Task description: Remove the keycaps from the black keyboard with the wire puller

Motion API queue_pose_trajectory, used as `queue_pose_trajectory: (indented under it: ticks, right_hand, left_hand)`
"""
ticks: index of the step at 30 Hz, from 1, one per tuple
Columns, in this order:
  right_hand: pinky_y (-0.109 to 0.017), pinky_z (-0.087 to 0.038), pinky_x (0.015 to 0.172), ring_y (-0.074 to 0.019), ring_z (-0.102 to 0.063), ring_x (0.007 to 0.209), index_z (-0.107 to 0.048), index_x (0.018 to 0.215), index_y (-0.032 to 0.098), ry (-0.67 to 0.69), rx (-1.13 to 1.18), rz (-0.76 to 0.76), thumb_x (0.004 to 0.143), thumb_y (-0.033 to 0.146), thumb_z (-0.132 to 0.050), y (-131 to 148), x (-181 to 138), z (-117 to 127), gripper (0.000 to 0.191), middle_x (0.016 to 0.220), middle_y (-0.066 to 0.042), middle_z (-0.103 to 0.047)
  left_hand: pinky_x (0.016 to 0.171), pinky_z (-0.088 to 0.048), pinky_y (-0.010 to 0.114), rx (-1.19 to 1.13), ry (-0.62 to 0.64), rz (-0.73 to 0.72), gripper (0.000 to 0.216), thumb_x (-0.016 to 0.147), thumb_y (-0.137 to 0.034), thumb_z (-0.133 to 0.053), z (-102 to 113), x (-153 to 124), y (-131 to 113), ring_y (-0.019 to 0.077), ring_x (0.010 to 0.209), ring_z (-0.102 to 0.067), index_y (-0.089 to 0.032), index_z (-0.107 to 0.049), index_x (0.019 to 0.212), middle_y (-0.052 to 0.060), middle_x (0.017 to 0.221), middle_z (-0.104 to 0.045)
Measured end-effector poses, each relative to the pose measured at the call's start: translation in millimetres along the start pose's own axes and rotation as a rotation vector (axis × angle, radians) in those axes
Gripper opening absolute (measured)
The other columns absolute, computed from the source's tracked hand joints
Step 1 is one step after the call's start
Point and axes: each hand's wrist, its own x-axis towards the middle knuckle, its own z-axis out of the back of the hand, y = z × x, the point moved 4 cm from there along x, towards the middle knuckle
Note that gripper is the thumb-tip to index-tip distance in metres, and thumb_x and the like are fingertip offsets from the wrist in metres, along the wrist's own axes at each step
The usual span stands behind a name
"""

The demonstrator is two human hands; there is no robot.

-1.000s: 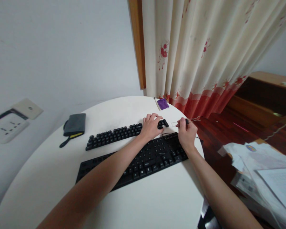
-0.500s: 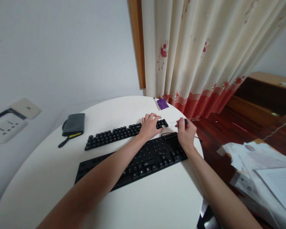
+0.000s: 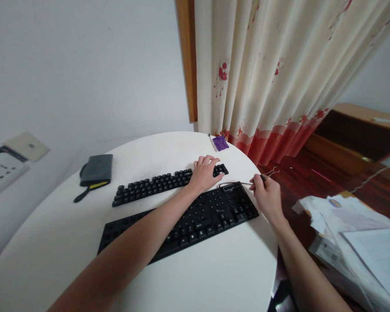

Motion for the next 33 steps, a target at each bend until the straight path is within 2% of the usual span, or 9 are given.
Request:
queue_pose_trajectory:
  ticks: [7,9,13,16,19,22,26,29,33]
  right_hand:
    - [-0.029,-0.039,0.056,-0.0192,-0.059,0.053,-0.065,0.074,0.016,0.146,-0.171,-0.023,0.096,0.05,-0.048,-4.4,-19.8,4.2,0.044,0.06,-0.007,-0.066]
    - [-0.029,-0.038,0.056,-0.0192,-0.058,0.054,-0.064,0.075,0.016,0.159,-0.23,0.029,0.097,0.048,-0.047,1.6,-23.3,2.3,0.042,0.062,-0.007,-0.066]
    - [-0.029,-0.033,0.057,-0.0185,-0.054,0.055,-0.057,0.071,0.02,0.226,-0.438,0.233,0.098,0.042,-0.045,18.0,-32.7,-4.6,0.037,0.064,-0.007,-0.064]
    - [-0.03,-0.029,0.056,-0.0181,-0.051,0.052,-0.053,0.07,0.021,0.248,-0.558,0.286,0.099,0.041,-0.044,21.6,-36.1,-6.6,0.037,0.062,-0.006,-0.062]
    - [-0.03,-0.033,0.057,-0.0201,-0.057,0.056,-0.055,0.07,0.02,0.221,-0.462,0.209,0.099,0.043,-0.043,14.6,-31.5,-3.4,0.039,0.065,-0.009,-0.065]
    - [-0.03,-0.039,0.058,-0.0208,-0.06,0.058,-0.061,0.071,0.018,0.195,-0.264,0.051,0.098,0.047,-0.044,-1.8,-24.2,-0.4,0.043,0.064,-0.009,-0.067]
    - [-0.027,-0.037,0.047,-0.0171,-0.054,0.046,-0.065,0.074,0.015,0.175,-0.062,-0.156,0.094,0.055,-0.048,-21.3,-18.7,-0.3,0.047,0.059,-0.006,-0.065]
    - [-0.026,-0.038,0.046,-0.0161,-0.053,0.045,-0.067,0.075,0.014,0.118,0.019,-0.139,0.091,0.058,-0.052,-14.5,-11.6,-0.8,0.049,0.058,-0.005,-0.065]
    - [-0.026,-0.04,0.049,-0.0158,-0.055,0.046,-0.067,0.075,0.014,0.089,0.034,0.004,0.092,0.056,-0.052,18.6,9.1,-11.1,0.048,0.056,-0.005,-0.064]
  left_hand:
    - [0.093,-0.039,0.046,-0.02,-0.006,-0.003,0.038,0.089,-0.034,-0.063,2.2,-0.8,-2.7,0.0302,0.114,-0.046,-0.022,-0.058,0.125,0.008,0.123,-0.059]
    - [0.092,-0.039,0.046,-0.018,-0.006,-0.001,0.035,0.09,-0.032,-0.061,2.0,-1.1,-2.3,0.03,0.114,-0.046,-0.022,-0.059,0.123,0.008,0.124,-0.059]
    - [0.093,-0.04,0.045,-0.014,0.0,0.01,0.033,0.09,-0.03,-0.06,0.4,-0.9,-0.9,0.0295,0.114,-0.046,-0.023,-0.06,0.123,0.007,0.123,-0.059]
    - [0.094,-0.04,0.046,-0.014,0.008,0.017,0.034,0.09,-0.028,-0.06,-0.5,-0.9,-0.3,0.0292,0.115,-0.045,-0.023,-0.06,0.123,0.007,0.123,-0.059]
    - [0.094,-0.04,0.045,-0.019,0.004,0.011,0.034,0.089,-0.026,-0.06,0.2,-1.4,-0.7,0.0287,0.115,-0.045,-0.022,-0.06,0.123,0.007,0.123,-0.059]
    - [0.093,-0.041,0.044,-0.031,-0.001,0.009,0.033,0.089,-0.025,-0.059,1.5,-1.7,-0.9,0.0284,0.114,-0.046,-0.022,-0.061,0.122,0.007,0.122,-0.06]
    - [0.094,-0.041,0.043,-0.098,-0.022,-0.023,0.027,0.091,-0.022,-0.057,3.4,-0.4,-2.1,0.027,0.113,-0.048,-0.022,-0.063,0.117,0.006,0.117,-0.064]
    - [0.095,-0.042,0.04,-0.22,-0.02,-0.108,0.021,0.094,-0.021,-0.052,3.9,0.9,-7.0,0.0229,0.106,-0.053,-0.021,-0.066,0.11,0.005,0.109,-0.069]
    - [0.095,-0.043,0.04,-0.364,0.01,-0.196,0.021,0.098,-0.025,-0.049,5.6,1.0,-16.2,0.0211,0.1,-0.058,-0.02,-0.068,0.106,0.004,0.104,-0.072]
